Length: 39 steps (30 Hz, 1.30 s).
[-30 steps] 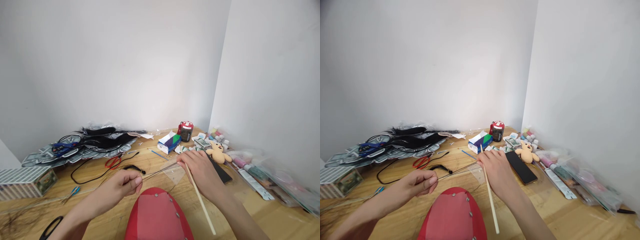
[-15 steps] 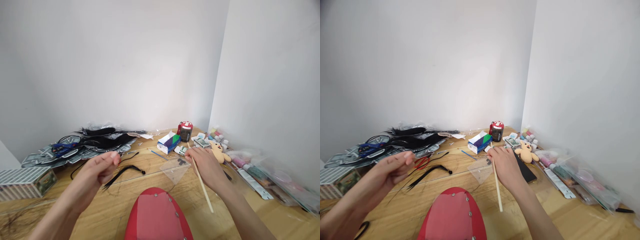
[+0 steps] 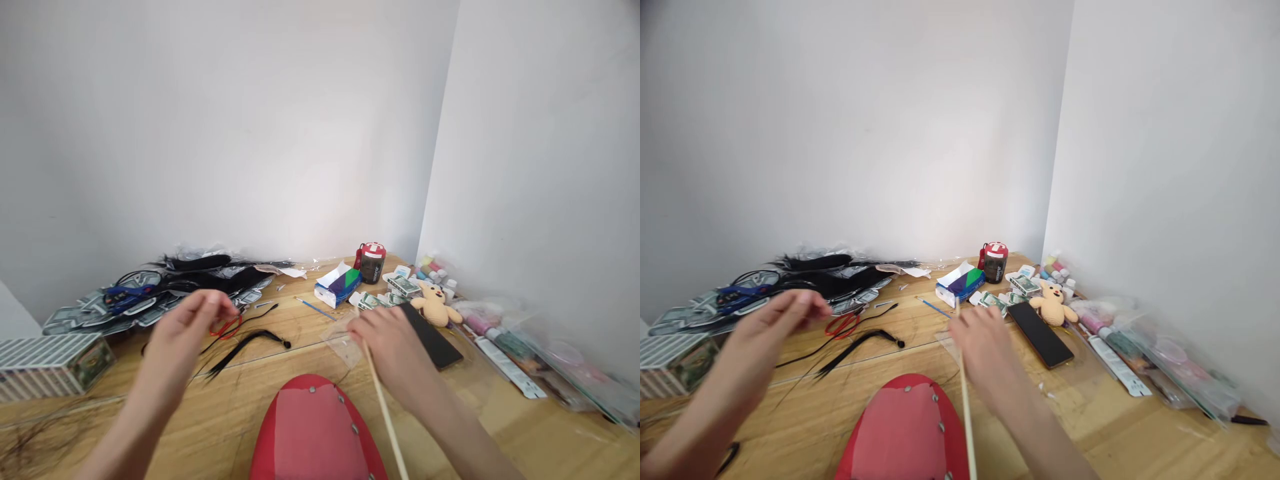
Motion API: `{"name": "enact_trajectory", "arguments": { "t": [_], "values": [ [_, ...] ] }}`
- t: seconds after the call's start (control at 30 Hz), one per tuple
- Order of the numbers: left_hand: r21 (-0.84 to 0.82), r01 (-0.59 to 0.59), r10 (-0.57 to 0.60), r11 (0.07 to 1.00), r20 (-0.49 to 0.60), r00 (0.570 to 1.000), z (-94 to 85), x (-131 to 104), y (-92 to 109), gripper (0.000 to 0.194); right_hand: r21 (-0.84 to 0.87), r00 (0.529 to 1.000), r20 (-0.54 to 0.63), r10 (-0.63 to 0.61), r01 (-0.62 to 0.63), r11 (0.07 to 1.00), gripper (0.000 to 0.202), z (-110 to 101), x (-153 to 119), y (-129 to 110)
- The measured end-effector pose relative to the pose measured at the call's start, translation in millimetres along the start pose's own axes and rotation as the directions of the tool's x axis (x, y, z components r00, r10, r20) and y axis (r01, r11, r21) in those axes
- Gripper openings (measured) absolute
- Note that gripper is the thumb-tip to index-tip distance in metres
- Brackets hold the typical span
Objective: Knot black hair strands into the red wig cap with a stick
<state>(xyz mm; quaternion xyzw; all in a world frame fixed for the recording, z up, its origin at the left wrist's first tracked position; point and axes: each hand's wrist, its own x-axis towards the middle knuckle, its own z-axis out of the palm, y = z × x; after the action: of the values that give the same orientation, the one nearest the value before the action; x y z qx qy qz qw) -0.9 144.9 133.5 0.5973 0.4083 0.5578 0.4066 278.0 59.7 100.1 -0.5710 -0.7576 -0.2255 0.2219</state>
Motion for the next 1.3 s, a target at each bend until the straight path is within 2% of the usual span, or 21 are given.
{"name": "enact_trajectory", "arguments": {
  "t": [0.07,0.17,0.23,0.3,0.6,0.73,0.8,0.9,0.97,1.0,1.1,1.3],
  "values": [
    [0.067,-0.028,0.018,0.997,0.148,0.989,25.4,-12,-11,0.028,0.067,0.995,-0.033,-0.089,0.091,0.994,0.025,0,0,-25],
    [0.102,-0.047,0.01,0.994,0.332,0.943,60.2,-34,-25,0.032,0.127,0.985,-0.093,-0.146,0.157,0.979,0.035,-1,-2,-49],
    [0.125,-0.071,0.013,0.99,0.412,0.911,74.6,-47,-31,0.033,0.15,0.981,-0.131,-0.145,0.165,0.975,0.04,-2,-4,-55],
    [0.161,-0.094,0.01,0.983,0.459,0.888,80.5,-56,-33,0.035,0.159,0.979,-0.153,-0.139,0.163,0.974,0.043,-3,-5,-55],
    [0.326,-0.262,0.058,0.909,0.522,0.851,70.7,-54,-25,0.035,0.2,0.989,-0.135,-0.054,0.081,0.976,0.04,-12,-3,-41],
    [0.348,-0.293,0.08,0.891,0.514,0.854,69.7,-54,-25,0.033,0.272,0.985,-0.168,0.028,0.019,0.962,0.026,-24,-4,-37],
    [0.345,-0.296,0.078,0.891,0.524,0.848,70.4,-56,-25,0.033,0.329,0.989,-0.142,0.03,0.019,0.944,0.018,-25,-5,-38],
    [0.326,-0.288,0.061,0.9,0.56,0.826,71.7,-59,-24,0.035,0.391,0.999,-0.039,-0.014,0.028,0.92,0.03,-21,-5,-42],
    [0.324,-0.273,0.04,0.906,0.575,0.817,71.5,-60,-21,0.036,0.405,0.999,0.008,-0.032,0.026,0.914,0.015,-16,-4,-43],
    [0.326,-0.261,0.028,0.909,0.576,0.817,70.9,-61,-19,0.036,0.406,0.999,0.015,-0.029,0.02,0.914,0.009,-15,-3,-43],
    [0.334,-0.22,-0.008,0.917,0.565,0.825,68.3,-62,-13,0.038,0.402,1.0,0.009,-0.005,0.001,0.915,0.019,-13,-2,-40],
    [0.357,-0.197,-0.024,0.913,0.529,0.848,64.0,-62,-13,0.023,0.411,0.999,0.034,-0.019,0.004,0.911,0.016,-18,-2,-33]
  ]
}}
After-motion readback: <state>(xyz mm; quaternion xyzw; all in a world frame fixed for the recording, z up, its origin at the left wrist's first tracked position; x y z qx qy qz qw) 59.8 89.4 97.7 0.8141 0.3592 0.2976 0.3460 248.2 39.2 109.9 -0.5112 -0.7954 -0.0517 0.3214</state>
